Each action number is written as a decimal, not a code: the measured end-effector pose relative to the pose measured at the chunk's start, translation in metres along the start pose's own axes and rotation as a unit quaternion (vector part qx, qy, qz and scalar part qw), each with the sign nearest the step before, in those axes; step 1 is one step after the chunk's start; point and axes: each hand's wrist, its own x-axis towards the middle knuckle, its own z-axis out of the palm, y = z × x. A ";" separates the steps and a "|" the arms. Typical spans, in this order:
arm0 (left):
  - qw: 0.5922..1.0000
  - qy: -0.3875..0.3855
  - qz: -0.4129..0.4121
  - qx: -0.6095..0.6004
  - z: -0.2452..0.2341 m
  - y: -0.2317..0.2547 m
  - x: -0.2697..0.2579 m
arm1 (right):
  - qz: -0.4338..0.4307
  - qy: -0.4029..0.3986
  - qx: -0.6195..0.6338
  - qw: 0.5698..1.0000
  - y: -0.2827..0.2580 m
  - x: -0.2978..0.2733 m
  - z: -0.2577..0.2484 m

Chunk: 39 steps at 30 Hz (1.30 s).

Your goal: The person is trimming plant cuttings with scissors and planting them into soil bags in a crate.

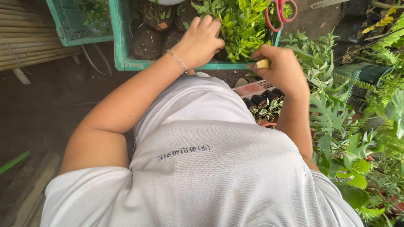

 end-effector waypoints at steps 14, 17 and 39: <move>0.992 0.072 -0.097 -0.036 0.010 -0.004 0.014 | -0.169 0.091 -0.054 0.980 0.004 0.044 0.035; 0.991 0.083 -0.097 -0.039 0.013 -0.011 0.013 | -0.194 0.100 -0.049 0.975 0.005 0.055 0.040; 0.964 0.050 -0.209 -0.157 -0.087 0.008 0.006 | -0.085 0.101 0.129 0.983 -0.009 0.014 -0.020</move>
